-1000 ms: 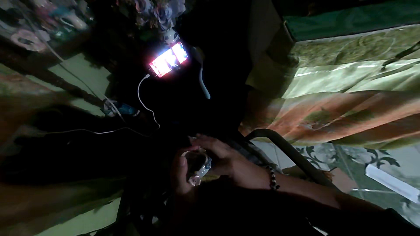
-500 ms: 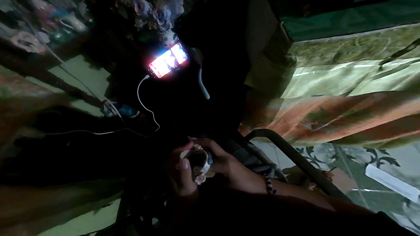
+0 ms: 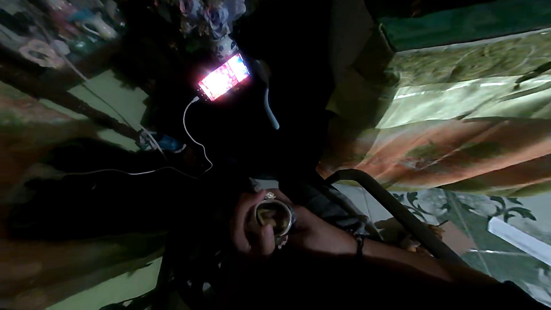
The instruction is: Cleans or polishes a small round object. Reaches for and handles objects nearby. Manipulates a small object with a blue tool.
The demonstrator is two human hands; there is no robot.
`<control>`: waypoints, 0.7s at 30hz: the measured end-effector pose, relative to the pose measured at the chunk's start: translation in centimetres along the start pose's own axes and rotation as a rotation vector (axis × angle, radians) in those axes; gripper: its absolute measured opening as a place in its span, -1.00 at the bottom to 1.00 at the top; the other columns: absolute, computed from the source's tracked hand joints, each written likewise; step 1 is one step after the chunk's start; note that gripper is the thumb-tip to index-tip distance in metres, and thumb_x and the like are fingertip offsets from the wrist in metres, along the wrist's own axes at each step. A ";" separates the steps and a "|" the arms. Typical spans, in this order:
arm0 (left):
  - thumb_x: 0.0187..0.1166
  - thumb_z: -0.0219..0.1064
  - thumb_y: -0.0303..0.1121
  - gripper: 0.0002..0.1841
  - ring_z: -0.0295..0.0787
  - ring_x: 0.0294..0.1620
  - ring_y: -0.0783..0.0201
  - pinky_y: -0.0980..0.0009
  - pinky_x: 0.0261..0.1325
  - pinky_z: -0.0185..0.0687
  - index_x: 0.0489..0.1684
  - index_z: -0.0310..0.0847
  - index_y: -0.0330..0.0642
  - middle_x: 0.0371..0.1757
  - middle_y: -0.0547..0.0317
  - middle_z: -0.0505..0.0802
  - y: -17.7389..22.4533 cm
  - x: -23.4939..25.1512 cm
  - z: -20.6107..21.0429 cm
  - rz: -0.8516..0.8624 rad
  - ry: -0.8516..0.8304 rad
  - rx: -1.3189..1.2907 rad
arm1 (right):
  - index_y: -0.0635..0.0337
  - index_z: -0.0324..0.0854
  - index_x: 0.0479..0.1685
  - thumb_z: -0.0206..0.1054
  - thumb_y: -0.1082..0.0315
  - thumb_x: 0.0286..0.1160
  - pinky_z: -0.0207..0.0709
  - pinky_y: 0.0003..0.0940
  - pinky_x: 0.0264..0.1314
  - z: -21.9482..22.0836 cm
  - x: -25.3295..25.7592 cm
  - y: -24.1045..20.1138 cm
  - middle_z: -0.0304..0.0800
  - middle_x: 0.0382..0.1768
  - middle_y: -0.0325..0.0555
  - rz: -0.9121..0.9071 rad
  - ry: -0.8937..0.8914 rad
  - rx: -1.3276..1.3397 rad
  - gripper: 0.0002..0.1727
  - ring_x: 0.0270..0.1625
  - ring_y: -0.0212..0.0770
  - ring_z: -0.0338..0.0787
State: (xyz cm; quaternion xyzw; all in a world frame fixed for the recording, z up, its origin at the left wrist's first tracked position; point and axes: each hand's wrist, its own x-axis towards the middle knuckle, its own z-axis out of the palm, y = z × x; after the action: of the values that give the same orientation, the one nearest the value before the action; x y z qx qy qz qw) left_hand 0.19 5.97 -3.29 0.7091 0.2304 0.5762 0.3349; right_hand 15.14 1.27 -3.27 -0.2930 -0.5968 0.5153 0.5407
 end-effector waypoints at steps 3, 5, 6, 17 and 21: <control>0.67 0.19 0.16 -0.48 0.73 0.17 0.52 0.53 0.27 0.65 0.29 0.69 -0.04 0.16 0.41 0.83 0.0 0.1 0.1 0.014 -0.002 -0.058 | 0.26 0.62 0.25 0.33 0.54 0.51 0.54 -0.55 0.43 -0.2 -0.1 -0.3 0.73 0.22 -0.29 0.086 -0.075 0.220 -0.67 0.27 -0.59 0.66; 0.68 0.18 0.14 -0.48 0.73 0.20 0.51 0.50 0.31 0.65 0.29 0.69 -0.08 0.18 0.40 0.83 -0.2 0.4 0.0 0.005 0.045 -0.086 | 0.21 0.66 0.14 0.25 0.62 0.49 0.58 -0.52 0.34 -0.3 -0.3 0.1 0.73 0.14 -0.33 0.139 -0.126 0.343 -0.70 0.18 -0.56 0.67; 0.69 0.17 0.14 -0.47 0.73 0.22 0.50 0.48 0.33 0.65 0.28 0.69 -0.10 0.19 0.39 0.83 -0.4 0.5 0.0 0.000 0.068 -0.080 | 0.19 0.68 0.10 0.22 0.65 0.46 0.58 -0.51 0.31 -0.3 -0.4 0.3 0.75 0.08 -0.36 0.154 -0.140 0.387 -0.69 0.15 -0.56 0.68; 0.70 0.11 0.18 -0.47 0.67 0.32 0.54 0.55 0.40 0.58 0.23 0.70 -0.06 0.24 0.47 0.81 0.9 0.2 0.1 -0.160 0.139 -0.058 | 0.16 0.78 0.16 0.33 0.45 0.55 0.34 -0.26 0.74 0.9 0.4 0.3 0.01 0.80 0.27 -0.117 0.011 -0.187 -0.73 0.78 -0.10 0.25; 0.68 0.08 0.24 -0.42 0.65 0.31 0.59 0.59 0.40 0.54 0.24 0.72 -0.03 0.22 0.52 0.80 1.7 0.1 0.2 -0.174 0.103 -0.071 | 0.14 0.60 0.45 0.24 0.43 0.65 0.24 -0.26 0.77 0.9 1.0 -0.5 -0.03 0.84 0.00 -0.069 0.040 0.098 -0.60 0.80 -0.24 0.16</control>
State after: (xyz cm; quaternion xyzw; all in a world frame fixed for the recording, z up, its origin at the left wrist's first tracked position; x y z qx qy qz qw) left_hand 0.35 4.81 -2.01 0.6435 0.2873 0.5885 0.3963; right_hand 14.15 1.78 -2.33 -0.2558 -0.5697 0.5190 0.5836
